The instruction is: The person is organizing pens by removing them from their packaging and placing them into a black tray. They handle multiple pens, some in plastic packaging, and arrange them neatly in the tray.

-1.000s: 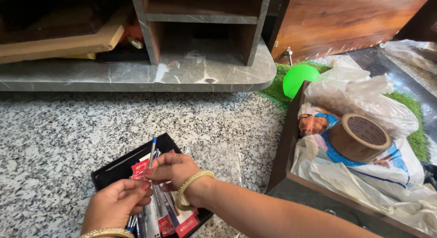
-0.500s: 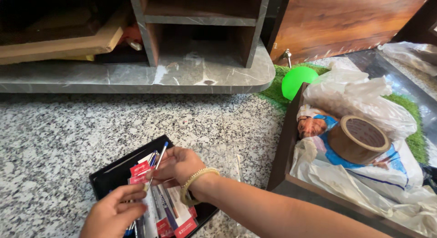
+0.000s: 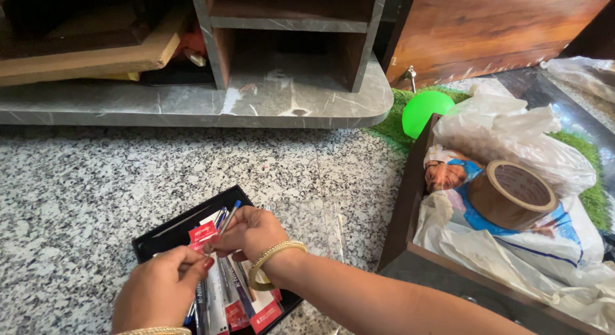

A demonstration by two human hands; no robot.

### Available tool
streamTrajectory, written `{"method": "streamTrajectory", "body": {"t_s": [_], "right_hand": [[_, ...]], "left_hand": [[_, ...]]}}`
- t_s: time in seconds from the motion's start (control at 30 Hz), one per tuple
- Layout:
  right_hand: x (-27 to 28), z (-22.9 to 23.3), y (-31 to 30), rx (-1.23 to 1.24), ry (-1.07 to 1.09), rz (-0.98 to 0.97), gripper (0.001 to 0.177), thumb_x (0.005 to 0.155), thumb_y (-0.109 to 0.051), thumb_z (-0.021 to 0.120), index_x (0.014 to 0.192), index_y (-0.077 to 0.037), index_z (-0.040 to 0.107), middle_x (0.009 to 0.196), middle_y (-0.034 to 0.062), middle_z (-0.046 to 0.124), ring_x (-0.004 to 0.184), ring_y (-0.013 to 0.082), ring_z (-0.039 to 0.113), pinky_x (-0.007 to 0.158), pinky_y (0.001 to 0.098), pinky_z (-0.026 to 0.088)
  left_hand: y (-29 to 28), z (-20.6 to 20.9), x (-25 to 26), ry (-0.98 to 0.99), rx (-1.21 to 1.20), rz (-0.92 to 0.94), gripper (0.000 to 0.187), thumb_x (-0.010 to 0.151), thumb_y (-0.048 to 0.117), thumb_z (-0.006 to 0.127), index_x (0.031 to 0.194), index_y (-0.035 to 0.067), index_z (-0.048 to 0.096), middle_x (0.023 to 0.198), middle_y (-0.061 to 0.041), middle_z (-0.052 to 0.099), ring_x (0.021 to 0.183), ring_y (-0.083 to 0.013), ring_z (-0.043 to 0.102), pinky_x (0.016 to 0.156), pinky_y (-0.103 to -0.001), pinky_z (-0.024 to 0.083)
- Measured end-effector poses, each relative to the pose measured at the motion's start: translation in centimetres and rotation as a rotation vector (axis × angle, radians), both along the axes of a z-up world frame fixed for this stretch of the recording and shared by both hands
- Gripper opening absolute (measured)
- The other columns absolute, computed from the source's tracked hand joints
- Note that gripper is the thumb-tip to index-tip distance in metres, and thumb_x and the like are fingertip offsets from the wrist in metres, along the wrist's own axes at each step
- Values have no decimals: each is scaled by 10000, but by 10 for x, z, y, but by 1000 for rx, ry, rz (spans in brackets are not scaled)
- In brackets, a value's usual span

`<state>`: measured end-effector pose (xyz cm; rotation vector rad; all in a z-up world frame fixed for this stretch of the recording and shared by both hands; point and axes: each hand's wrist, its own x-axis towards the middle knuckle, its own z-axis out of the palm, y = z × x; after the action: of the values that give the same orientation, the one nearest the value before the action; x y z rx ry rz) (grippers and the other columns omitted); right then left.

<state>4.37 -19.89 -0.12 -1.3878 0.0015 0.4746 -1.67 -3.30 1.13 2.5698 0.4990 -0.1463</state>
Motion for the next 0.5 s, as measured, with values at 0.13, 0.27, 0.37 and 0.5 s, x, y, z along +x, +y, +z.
{"method": "streamTrajectory", "body": {"t_s": [0.13, 0.27, 0.37, 0.5], "right_hand": [[-4, 10, 4, -46, 67, -44, 204, 863, -59, 783, 880, -37, 581, 820, 127, 771, 647, 104, 714, 530, 226, 482], [-5, 10, 2, 16, 51, -104, 95, 883, -39, 721, 909, -39, 630, 837, 149, 781, 624, 141, 698, 528, 225, 497], [15, 10, -14, 93, 101, -195, 44, 921, -89, 649, 949, -57, 637, 860, 149, 787, 672, 158, 726, 549, 229, 509], [10, 2, -29, 102, 119, 16, 89, 907, -71, 674, 988, -34, 663, 918, 115, 782, 776, 162, 755, 613, 241, 543]], "left_hand": [[-5, 1, -6, -96, 23, -68, 226, 853, 413, 780, 959, 214, 787, 944, -42, 798, 851, -257, 785, 762, -420, 611], [9, -24, -7, -50, 135, -120, 228, 842, 419, 772, 950, 218, 783, 943, -17, 803, 879, -236, 780, 792, -404, 608], [32, -65, -10, -42, -68, -54, 231, 857, 386, 807, 973, 187, 802, 895, -35, 831, 845, -189, 788, 795, -350, 633], [43, -120, -8, -361, -722, -68, 595, 726, 84, 764, 1302, 86, 618, 1022, -80, 799, 855, -189, 798, 762, -334, 630]]}}
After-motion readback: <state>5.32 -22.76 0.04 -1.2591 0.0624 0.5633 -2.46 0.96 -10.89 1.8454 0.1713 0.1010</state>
